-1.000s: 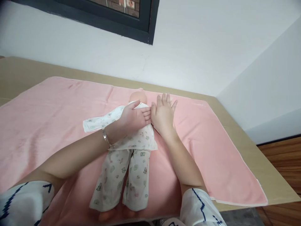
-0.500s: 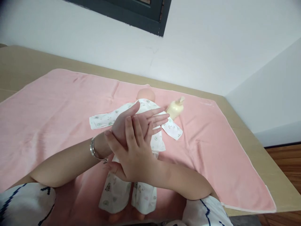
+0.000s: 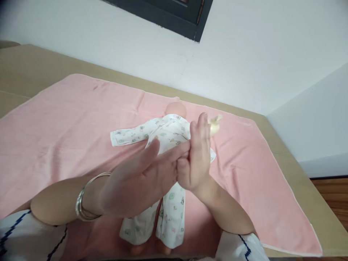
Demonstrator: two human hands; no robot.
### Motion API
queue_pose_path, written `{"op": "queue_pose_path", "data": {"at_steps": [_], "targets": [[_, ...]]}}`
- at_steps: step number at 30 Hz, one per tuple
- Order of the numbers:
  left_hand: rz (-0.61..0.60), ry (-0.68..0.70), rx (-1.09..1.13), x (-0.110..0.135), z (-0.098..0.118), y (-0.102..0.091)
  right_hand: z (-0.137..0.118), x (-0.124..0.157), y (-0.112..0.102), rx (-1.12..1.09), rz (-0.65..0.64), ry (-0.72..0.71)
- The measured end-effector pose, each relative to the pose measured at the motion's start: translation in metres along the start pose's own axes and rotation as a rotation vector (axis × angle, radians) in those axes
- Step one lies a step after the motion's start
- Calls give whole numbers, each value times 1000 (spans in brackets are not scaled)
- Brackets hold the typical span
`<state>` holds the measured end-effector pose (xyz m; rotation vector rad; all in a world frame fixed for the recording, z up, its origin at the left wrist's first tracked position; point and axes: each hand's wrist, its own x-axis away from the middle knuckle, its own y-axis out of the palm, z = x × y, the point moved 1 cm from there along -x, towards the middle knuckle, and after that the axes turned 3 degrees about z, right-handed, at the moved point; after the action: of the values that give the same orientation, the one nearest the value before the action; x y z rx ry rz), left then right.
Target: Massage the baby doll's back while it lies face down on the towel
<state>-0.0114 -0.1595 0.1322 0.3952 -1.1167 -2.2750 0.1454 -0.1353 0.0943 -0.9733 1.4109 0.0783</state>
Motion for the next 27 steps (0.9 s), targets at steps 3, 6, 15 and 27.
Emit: {"op": "queue_pose_path", "data": {"at_steps": [3, 6, 15, 27], "targets": [[-37, -32, 49, 4, 7, 1, -8, 5, 6, -20, -56, -5], [-47, -15, 45, 3, 7, 1, -10, 5, 3, -38, -58, -12], [-70, -75, -6, 1, 8, 1, -47, 16, -7, 117, -128, -72], [35, -146, 53, -1, 3, -5, -57, 24, -6, 71, -212, -58]]}}
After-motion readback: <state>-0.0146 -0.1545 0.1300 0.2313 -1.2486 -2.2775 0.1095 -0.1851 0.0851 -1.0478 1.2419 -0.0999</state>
